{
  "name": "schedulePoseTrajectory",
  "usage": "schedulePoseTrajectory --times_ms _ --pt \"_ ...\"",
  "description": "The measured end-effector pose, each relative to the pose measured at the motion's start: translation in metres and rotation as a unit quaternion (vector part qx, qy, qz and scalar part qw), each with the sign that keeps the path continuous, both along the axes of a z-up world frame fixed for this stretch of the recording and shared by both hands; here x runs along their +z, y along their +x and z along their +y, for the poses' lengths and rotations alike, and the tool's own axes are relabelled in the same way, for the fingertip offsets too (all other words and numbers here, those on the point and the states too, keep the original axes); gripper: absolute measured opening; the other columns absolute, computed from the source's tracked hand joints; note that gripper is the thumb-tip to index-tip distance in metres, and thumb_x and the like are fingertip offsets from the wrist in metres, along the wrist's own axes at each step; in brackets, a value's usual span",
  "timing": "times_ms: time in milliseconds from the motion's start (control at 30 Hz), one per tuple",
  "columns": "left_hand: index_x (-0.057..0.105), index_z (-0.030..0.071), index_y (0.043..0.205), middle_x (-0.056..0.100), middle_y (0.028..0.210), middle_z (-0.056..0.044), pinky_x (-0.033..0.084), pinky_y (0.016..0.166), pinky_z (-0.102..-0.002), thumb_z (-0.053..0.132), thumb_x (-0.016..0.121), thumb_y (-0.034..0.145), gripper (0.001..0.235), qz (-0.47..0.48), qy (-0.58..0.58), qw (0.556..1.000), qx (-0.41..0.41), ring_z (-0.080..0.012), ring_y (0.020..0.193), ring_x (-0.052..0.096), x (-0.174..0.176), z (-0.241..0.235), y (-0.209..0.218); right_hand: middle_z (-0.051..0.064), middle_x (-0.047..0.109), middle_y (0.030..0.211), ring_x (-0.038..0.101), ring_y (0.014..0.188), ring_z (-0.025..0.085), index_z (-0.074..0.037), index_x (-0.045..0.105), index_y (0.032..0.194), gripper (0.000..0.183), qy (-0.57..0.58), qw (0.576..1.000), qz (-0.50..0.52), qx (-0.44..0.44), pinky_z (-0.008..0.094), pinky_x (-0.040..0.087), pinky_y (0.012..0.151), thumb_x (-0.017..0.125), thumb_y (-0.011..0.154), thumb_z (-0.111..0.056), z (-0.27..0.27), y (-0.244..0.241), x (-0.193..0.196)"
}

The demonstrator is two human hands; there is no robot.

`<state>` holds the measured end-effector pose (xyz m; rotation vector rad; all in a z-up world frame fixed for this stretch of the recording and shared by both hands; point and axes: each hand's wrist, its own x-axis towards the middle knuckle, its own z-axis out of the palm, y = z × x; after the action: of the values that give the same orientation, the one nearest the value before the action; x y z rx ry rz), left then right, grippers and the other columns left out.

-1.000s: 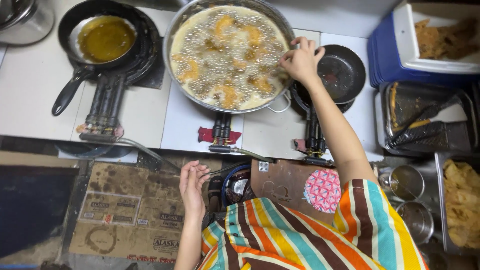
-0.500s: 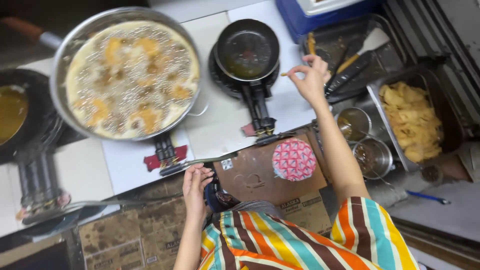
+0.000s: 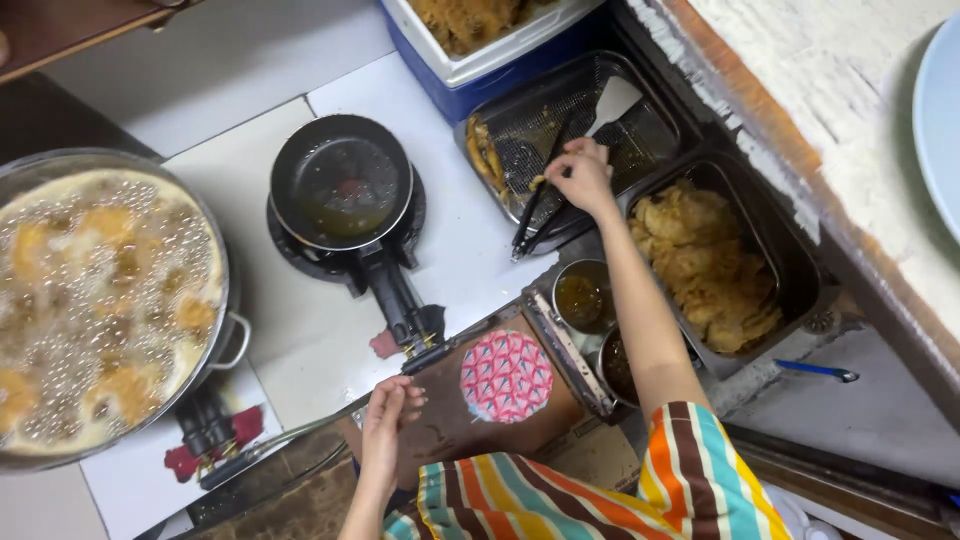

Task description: The person uses a slotted spoon to stir and flip food frying in hot oil within two pans on a gas stove. They then transfer the cooked food from the pans into a wire draining basket placed on a tray.

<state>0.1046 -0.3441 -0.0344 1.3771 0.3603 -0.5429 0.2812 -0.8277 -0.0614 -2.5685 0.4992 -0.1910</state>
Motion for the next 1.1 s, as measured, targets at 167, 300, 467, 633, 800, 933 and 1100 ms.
schedulePoseTrajectory --times_ms 167,300,467,633,800,933,1100 --pt "0.067 0.011 0.114 0.073 0.098 -0.006 0.05 0.083 -0.031 0.025 0.051 0.105 0.024 0.011 0.044 0.996 -0.082 -0.0175 0.091 0.069 -0.002 -0.038 0.027 0.003 0.051 0.128 0.04 0.129 0.03 -0.029 0.079 0.089 0.009 0.082 0.996 0.031 0.014 0.06 0.03 0.108 0.073 0.091 -0.036 0.0 0.045 0.0" --pt "0.067 0.011 0.117 0.074 0.101 -0.006 0.049 0.085 -0.032 0.028 0.049 0.105 0.028 0.006 0.06 0.992 -0.109 -0.0179 0.094 0.069 -0.011 -0.063 0.055 0.006 0.055 0.123 0.043 0.123 0.03 -0.025 0.079 0.088 0.01 0.111 0.993 0.029 0.0 0.051 0.033 0.109 0.073 0.091 -0.033 -0.001 0.077 -0.022" --pt "0.069 0.012 0.113 0.075 0.098 -0.005 0.048 0.083 -0.028 0.025 0.049 0.105 0.025 0.014 0.067 0.987 -0.147 -0.0152 0.091 0.069 -0.016 -0.094 0.081 0.01 0.056 0.126 0.045 0.129 0.029 -0.019 0.078 0.096 0.009 0.186 0.982 0.042 0.01 0.049 0.033 0.115 0.074 0.091 -0.025 0.006 0.1 -0.03" --pt "0.068 0.011 0.115 0.074 0.099 -0.005 0.05 0.083 -0.029 0.026 0.049 0.104 0.026 0.002 0.07 0.984 -0.163 -0.0167 0.092 0.068 -0.033 -0.102 0.087 0.011 0.057 0.132 0.043 0.135 0.031 -0.018 0.078 0.099 0.014 0.185 0.972 0.123 0.082 0.057 0.03 0.116 0.07 0.093 -0.027 -0.002 0.117 -0.031" --pt "0.068 0.011 0.115 0.074 0.098 -0.006 0.05 0.083 -0.029 0.026 0.05 0.104 0.026 0.018 0.078 0.984 -0.159 -0.0171 0.091 0.069 -0.041 -0.106 0.092 0.006 0.068 0.126 0.055 0.13 0.021 -0.014 0.077 0.103 0.017 0.207 0.949 0.191 0.144 0.049 0.038 0.113 0.066 0.095 -0.024 -0.003 0.109 -0.009" --pt "0.068 0.012 0.115 0.073 0.099 -0.005 0.049 0.085 -0.03 0.026 0.049 0.104 0.025 0.03 0.088 0.981 -0.17 -0.016 0.093 0.067 -0.034 -0.12 0.1 0.005 0.07 0.117 0.056 0.126 0.02 -0.014 0.075 0.092 0.013 0.161 0.953 0.212 0.142 0.05 0.041 0.108 0.064 0.095 -0.021 -0.006 0.102 -0.016" --pt "0.067 0.011 0.115 0.075 0.099 -0.005 0.052 0.087 -0.031 0.025 0.05 0.103 0.025 -0.004 0.07 0.976 -0.207 -0.0178 0.094 0.07 -0.037 -0.138 0.101 0.003 0.068 0.12 0.063 0.115 0.021 -0.018 0.076 0.091 0.017 0.111 0.958 0.224 0.141 0.048 0.048 0.094 0.06 0.094 -0.019 -0.011 0.099 -0.019"
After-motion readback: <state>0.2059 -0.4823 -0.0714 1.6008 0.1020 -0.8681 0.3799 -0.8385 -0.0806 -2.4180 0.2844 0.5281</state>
